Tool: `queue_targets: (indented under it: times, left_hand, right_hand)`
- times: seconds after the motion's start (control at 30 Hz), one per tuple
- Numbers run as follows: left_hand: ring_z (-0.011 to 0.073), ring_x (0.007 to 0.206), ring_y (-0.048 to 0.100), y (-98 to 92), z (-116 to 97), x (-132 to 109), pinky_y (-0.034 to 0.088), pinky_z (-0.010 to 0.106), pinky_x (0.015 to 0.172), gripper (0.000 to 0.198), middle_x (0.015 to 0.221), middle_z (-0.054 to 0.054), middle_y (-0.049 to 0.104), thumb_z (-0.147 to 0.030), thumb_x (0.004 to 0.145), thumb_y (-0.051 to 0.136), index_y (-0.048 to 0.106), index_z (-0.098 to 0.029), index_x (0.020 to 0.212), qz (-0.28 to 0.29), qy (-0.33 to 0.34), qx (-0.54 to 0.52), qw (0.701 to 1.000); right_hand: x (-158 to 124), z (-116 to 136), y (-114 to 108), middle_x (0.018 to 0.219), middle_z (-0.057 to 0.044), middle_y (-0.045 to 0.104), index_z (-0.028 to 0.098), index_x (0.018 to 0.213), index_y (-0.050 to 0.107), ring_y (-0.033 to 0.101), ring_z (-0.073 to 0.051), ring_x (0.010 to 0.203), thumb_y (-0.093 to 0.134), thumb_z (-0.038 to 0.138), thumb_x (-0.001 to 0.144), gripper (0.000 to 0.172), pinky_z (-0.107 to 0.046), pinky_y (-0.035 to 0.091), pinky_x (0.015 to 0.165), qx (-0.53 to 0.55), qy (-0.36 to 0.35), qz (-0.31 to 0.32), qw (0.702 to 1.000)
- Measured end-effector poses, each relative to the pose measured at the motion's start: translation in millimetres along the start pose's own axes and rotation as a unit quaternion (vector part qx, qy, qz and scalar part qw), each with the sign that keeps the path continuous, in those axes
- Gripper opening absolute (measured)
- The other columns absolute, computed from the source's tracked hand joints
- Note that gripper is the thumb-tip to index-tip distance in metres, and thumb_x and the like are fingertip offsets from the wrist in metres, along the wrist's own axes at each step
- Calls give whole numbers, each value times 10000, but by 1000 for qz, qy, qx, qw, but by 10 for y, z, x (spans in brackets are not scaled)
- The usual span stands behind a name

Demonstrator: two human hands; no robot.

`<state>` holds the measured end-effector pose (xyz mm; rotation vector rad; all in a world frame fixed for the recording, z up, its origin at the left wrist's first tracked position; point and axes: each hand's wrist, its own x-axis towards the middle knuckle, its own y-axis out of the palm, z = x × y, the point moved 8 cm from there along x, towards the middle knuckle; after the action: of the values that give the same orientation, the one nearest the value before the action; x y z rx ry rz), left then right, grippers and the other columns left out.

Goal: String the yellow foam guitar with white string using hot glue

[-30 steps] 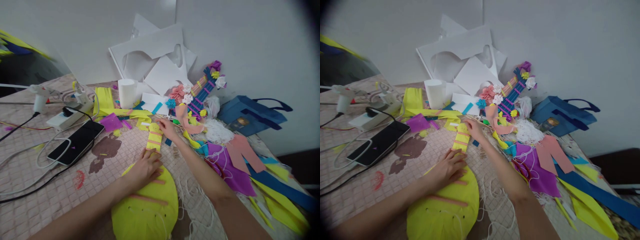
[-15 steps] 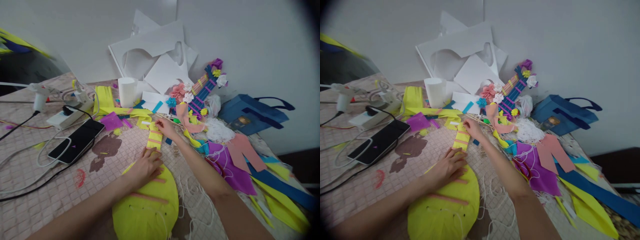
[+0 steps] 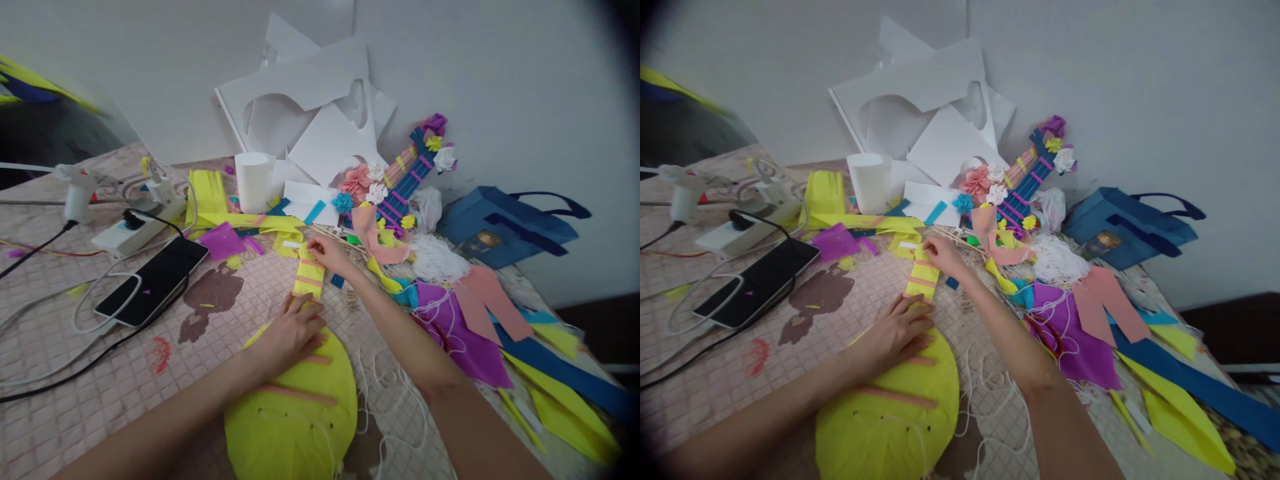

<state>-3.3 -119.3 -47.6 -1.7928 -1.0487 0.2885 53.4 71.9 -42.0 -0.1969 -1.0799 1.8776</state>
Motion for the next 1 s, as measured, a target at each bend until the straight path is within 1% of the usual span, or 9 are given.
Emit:
queue_targets:
  times: [0.13, 0.27, 0.37, 0.43, 0.63, 0.83, 1.0]
  left_hand:
    - [296, 1309, 361, -9, -5, -1, 217, 551, 1112, 146, 1237, 61, 581, -267, 913, 525, 618, -201, 1004, 4, -3, -2, 1000]
    - [295, 1309, 361, -20, -10, -2, 221, 552, 1110, 144, 1236, 60, 580, -262, 911, 528, 619, -204, 1006, 6, -4, -5, 1000]
    - [295, 1311, 357, -17, -9, -1, 220, 553, 1111, 142, 1235, 59, 579, -268, 912, 528, 618, -201, 1000, 7, -3, -4, 1000]
    - [298, 1313, 354, -9, -7, 2, 218, 555, 1111, 147, 1239, 60, 577, -269, 912, 529, 618, -200, 1007, 8, -2, -2, 1000]
    - [299, 1295, 375, -20, -19, 12, 232, 563, 1100, 159, 1233, 65, 584, -270, 911, 533, 629, -204, 1020, 4, -3, -2, 1000]
    - [299, 1278, 396, -52, -35, 14, 250, 561, 1093, 148, 1226, 72, 589, -261, 903, 545, 634, -201, 1006, 1, 0, -2, 1000]
    - [298, 1293, 383, -46, -29, 12, 247, 551, 1099, 155, 1229, 71, 590, -264, 909, 537, 633, -197, 1011, 3, -2, -5, 1000]
  right_hand:
    - [-11, -73, 29, 723, 3, 626, 165, 793, 619, 534, -126, 621, 532, 116, 728, 120, -247, 417, 601, 40, 15, -1, 999]
    - [-45, -134, -10, 791, -14, 630, 176, 823, 580, 580, -134, 648, 523, 207, 793, 71, -262, 465, 607, 82, 33, -32, 996]
    - [-108, -169, -61, 794, -12, 619, 188, 853, 538, 606, -137, 617, 498, 282, 837, 103, -265, 481, 568, 107, 51, -54, 992]
    - [-151, -172, -89, 789, -8, 624, 196, 860, 529, 620, -138, 613, 488, 301, 849, 113, -263, 485, 561, 115, 57, -59, 990]
    - [-182, -123, -129, 807, -24, 655, 181, 828, 594, 605, -153, 714, 537, 239, 807, 83, -279, 481, 664, 89, 53, -78, 992]
    - [-100, -154, -21, 825, -27, 668, 176, 855, 625, 594, -159, 731, 524, 173, 799, 115, -284, 465, 680, 57, 45, -80, 994]
    - [-37, -178, 51, 793, -16, 658, 183, 818, 630, 583, -166, 735, 533, 151, 784, 108, -286, 456, 688, 33, 31, -65, 997]
